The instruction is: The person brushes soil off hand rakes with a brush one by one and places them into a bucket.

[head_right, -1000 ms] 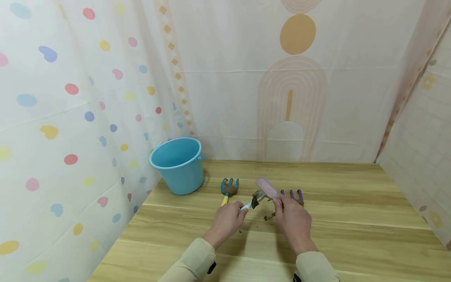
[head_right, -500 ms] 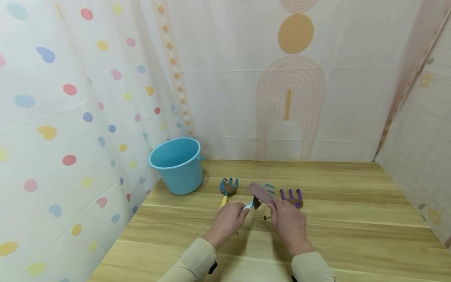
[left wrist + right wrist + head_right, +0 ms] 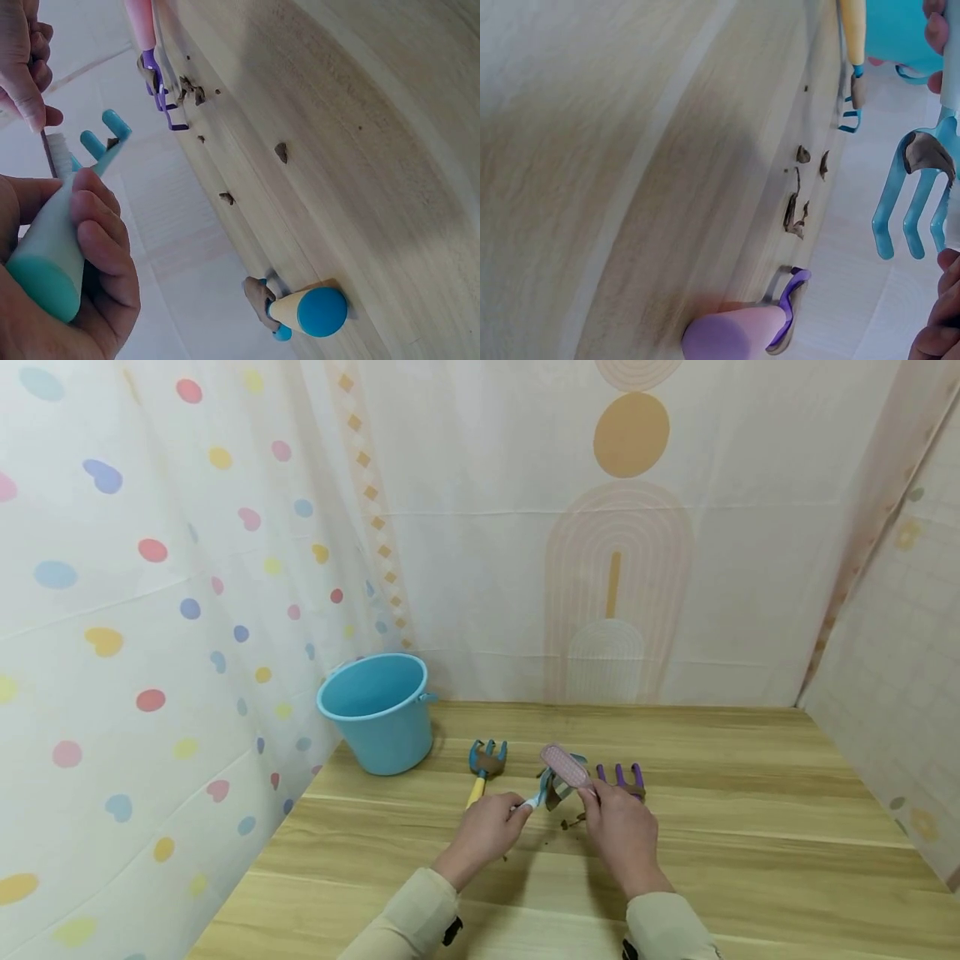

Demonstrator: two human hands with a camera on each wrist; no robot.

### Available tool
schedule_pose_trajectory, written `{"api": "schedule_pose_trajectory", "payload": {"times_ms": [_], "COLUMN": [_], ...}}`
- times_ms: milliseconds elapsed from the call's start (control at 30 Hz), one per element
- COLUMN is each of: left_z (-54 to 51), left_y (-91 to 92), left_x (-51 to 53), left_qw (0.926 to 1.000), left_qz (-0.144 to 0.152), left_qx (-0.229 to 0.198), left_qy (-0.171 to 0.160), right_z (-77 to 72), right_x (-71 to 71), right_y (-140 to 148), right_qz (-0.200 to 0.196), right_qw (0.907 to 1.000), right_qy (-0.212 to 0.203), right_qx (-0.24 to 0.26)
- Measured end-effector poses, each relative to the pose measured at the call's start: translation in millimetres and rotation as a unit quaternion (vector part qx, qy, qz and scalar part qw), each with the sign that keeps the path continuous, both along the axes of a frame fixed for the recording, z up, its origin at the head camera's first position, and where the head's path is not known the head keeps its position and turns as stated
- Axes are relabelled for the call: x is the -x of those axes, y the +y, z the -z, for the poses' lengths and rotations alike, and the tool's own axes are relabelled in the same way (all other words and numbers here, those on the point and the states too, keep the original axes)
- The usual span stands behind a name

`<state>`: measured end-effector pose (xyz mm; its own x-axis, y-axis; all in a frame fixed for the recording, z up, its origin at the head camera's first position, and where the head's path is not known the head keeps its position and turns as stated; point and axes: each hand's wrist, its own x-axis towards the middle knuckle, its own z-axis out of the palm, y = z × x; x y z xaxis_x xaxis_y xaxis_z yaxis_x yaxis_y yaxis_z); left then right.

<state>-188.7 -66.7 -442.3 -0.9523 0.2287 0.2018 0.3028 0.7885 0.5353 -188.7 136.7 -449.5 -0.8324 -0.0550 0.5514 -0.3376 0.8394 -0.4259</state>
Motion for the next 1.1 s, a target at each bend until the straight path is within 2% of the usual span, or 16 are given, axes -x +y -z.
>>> {"api": "schedule_pose_trajectory", "payload": {"times_ms": [167, 267, 333, 433, 567, 700, 833, 933, 1100], "left_z": [1.1, 2.3, 3.2, 3.8, 1.7, -0.6, -2.2, -2.9, -2.8], "left_y": [-3.5, -5.2, -6.3, -8.3, -10.7, -11.1, -10.4, -9.5, -8.8], "left_x": [1.4, 2.1, 2.6, 4.1, 5.9, 6.1, 4.4, 2.7, 0.7], "left_qw": [0.999, 0.9975, 0.9972, 0.9988, 0.9993, 0.9971, 0.9956, 0.9941, 0.9923], "left_qz": [0.012, 0.012, 0.008, -0.001, -0.014, -0.015, -0.001, 0.01, 0.014], "left_qx": [-0.036, -0.054, -0.058, -0.039, 0.028, 0.062, 0.076, 0.086, 0.096], "left_qy": [-0.024, -0.045, -0.046, -0.028, 0.023, 0.043, 0.055, 0.064, 0.077], "right_z": [-2.4, -4.6, -6.4, -9.2, -9.7, -4.0, 1.4, 1.5, -0.4], "right_x": [0.0, -0.4, -0.4, -1.1, -2.1, -2.7, -1.9, -1.0, -0.7], "right_y": [0, -1, -1, 0, 2, 2, 1, 1, 4], "right_qz": [-0.004, -0.008, -0.01, -0.01, -0.011, -0.035, -0.057, -0.05, -0.022], "right_qw": [0.9991, 0.9985, 0.9983, 0.9982, 0.9989, 0.9993, 0.9951, 0.9944, 0.9969], "right_qy": [-0.038, -0.043, -0.038, -0.031, -0.023, 0.014, 0.057, 0.051, 0.016], "right_qx": [0.019, 0.033, 0.043, 0.051, 0.04, 0.001, -0.058, -0.077, -0.073]}}
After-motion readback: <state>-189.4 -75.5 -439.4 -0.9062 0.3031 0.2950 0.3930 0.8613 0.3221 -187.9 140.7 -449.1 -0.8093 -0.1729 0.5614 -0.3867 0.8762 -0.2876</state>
